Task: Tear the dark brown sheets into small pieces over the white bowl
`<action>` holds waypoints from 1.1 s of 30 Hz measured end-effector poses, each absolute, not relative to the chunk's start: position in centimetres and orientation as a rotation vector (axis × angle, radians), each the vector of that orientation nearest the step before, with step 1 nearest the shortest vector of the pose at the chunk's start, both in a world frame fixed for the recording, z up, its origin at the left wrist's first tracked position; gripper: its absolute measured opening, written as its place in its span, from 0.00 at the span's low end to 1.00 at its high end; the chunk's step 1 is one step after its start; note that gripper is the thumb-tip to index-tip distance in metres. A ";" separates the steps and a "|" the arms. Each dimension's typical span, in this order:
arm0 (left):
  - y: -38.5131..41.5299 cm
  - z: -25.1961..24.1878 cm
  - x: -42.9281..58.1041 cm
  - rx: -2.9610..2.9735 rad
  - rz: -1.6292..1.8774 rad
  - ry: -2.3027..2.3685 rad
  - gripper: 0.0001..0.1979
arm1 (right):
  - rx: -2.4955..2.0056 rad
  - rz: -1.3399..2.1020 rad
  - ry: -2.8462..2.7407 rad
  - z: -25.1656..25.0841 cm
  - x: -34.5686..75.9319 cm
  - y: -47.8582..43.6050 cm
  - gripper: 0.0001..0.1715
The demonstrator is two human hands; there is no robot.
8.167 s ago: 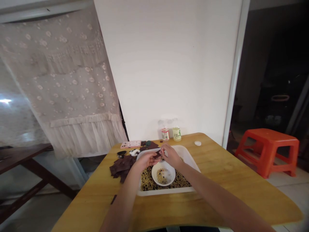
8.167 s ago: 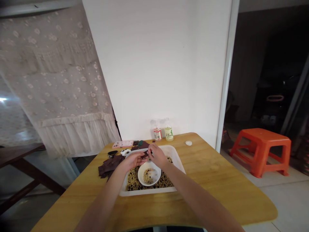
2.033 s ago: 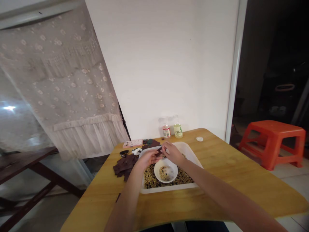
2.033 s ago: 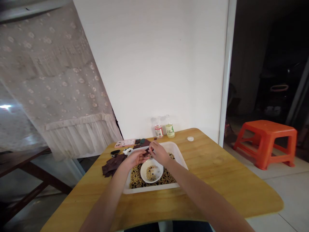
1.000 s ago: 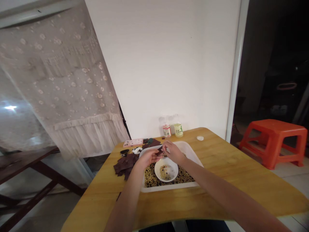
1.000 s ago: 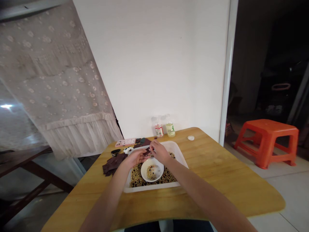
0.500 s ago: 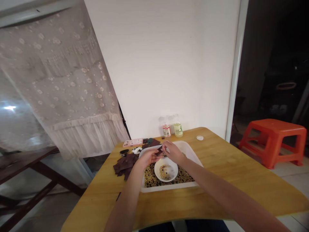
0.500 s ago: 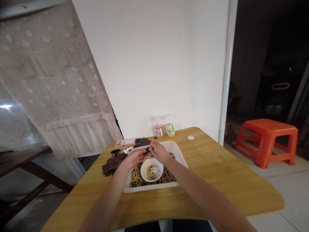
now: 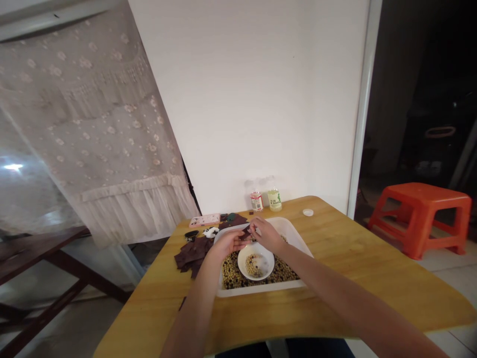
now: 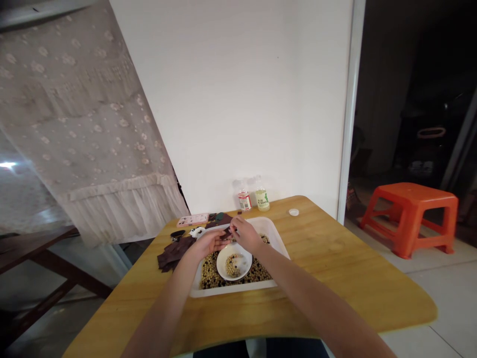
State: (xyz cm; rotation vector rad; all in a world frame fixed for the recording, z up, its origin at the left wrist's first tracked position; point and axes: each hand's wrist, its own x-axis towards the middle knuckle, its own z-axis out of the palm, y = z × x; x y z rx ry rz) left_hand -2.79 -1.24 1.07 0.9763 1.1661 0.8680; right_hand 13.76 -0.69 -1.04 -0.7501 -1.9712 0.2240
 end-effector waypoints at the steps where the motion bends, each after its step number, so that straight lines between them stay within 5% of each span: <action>1: -1.3 1.1 -2.8 0.978 0.866 1.165 0.06 | -0.751 0.226 -1.970 -1.0 13.8 -0.7 0.08; 33: -1.1 1.0 -2.8 0.969 0.865 1.165 0.03 | -0.761 0.223 -1.978 -0.8 13.7 -0.8 0.08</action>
